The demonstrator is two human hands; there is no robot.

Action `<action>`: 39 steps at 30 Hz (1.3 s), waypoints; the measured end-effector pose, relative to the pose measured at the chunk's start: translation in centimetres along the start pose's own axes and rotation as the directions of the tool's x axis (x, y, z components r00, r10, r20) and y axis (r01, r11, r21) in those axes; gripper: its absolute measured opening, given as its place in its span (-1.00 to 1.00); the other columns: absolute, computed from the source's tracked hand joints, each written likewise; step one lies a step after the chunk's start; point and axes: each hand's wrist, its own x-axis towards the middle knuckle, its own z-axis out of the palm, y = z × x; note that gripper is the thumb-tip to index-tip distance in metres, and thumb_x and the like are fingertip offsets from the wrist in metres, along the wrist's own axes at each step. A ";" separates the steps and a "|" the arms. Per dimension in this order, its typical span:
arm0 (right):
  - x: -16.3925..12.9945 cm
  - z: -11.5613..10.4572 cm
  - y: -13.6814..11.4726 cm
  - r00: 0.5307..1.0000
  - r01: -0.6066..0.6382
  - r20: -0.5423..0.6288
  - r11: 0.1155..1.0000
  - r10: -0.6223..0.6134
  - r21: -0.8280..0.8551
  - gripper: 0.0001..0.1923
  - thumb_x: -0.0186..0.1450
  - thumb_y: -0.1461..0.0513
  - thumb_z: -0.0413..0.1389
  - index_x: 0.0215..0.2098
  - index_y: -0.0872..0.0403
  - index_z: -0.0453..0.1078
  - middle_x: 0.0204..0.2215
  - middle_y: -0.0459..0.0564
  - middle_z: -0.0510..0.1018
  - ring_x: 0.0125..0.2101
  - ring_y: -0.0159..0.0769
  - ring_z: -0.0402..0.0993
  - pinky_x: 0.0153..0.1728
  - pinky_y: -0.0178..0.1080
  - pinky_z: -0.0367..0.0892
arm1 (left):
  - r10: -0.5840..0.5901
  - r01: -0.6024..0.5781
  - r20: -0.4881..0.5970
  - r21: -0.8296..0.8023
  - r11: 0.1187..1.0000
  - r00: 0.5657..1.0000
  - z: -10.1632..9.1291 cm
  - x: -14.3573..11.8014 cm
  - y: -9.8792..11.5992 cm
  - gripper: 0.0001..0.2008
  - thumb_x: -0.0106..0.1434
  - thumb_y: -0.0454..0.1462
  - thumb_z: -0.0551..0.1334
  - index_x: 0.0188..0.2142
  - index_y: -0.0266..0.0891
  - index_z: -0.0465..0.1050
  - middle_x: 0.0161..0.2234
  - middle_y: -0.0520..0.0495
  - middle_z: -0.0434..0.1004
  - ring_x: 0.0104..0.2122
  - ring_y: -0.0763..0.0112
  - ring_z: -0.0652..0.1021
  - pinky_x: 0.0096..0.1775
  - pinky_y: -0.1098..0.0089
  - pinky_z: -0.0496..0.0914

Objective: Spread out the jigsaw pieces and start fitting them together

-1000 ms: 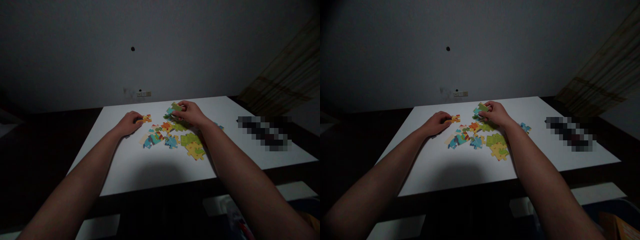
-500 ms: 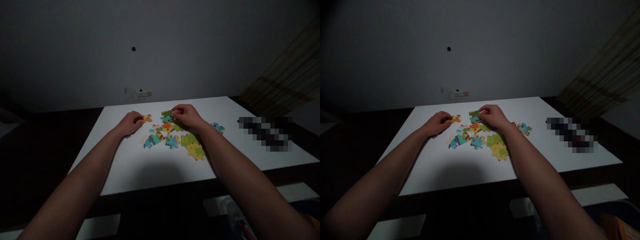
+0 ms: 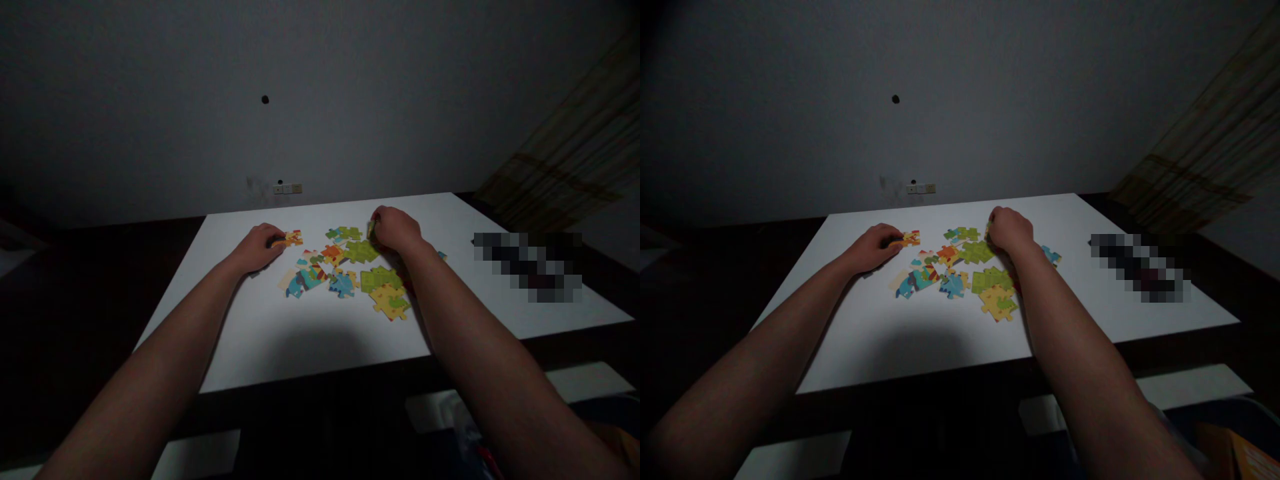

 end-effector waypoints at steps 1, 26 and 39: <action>0.1 0.1 0.4 1.000 0.002 0.017 1.000 -0.001 -0.027 -0.62 0.50 0.27 0.26 0.17 0.05 0.85 0.16 0.39 0.86 0.09 0.21 0.81 0.10 0.05 0.65 | 0.002 -0.002 0.001 -0.001 1.000 1.000 0.0 0.0 0.0 -0.62 0.44 0.03 0.36 0.03 -0.09 0.84 0.13 -0.32 0.87 0.17 -0.15 0.76 0.37 -0.20 0.60; -1.5 -2.4 -1.6 0.932 0.317 0.040 0.866 -0.359 0.387 -0.80 0.48 0.18 0.33 -0.06 0.00 0.83 -0.19 0.13 0.87 -0.13 0.06 0.74 -0.03 -0.09 0.52 | -0.006 0.006 0.012 0.002 1.000 1.000 -0.4 -0.1 0.1 -0.62 0.43 0.04 0.37 0.04 -0.08 0.84 0.14 -0.31 0.86 0.19 -0.17 0.75 0.39 -0.22 0.60; -1.4 -0.6 -2.7 0.921 0.238 0.085 0.721 -0.380 0.650 -0.57 0.37 0.24 0.40 0.19 -0.03 0.81 0.07 0.13 0.86 -0.12 -0.02 0.75 0.00 -0.08 0.66 | -0.007 0.007 0.010 -0.008 1.000 1.000 -0.4 -0.2 0.6 -0.64 0.44 -0.01 0.37 0.03 -0.10 0.84 0.14 -0.34 0.85 0.19 -0.17 0.76 0.39 -0.24 0.60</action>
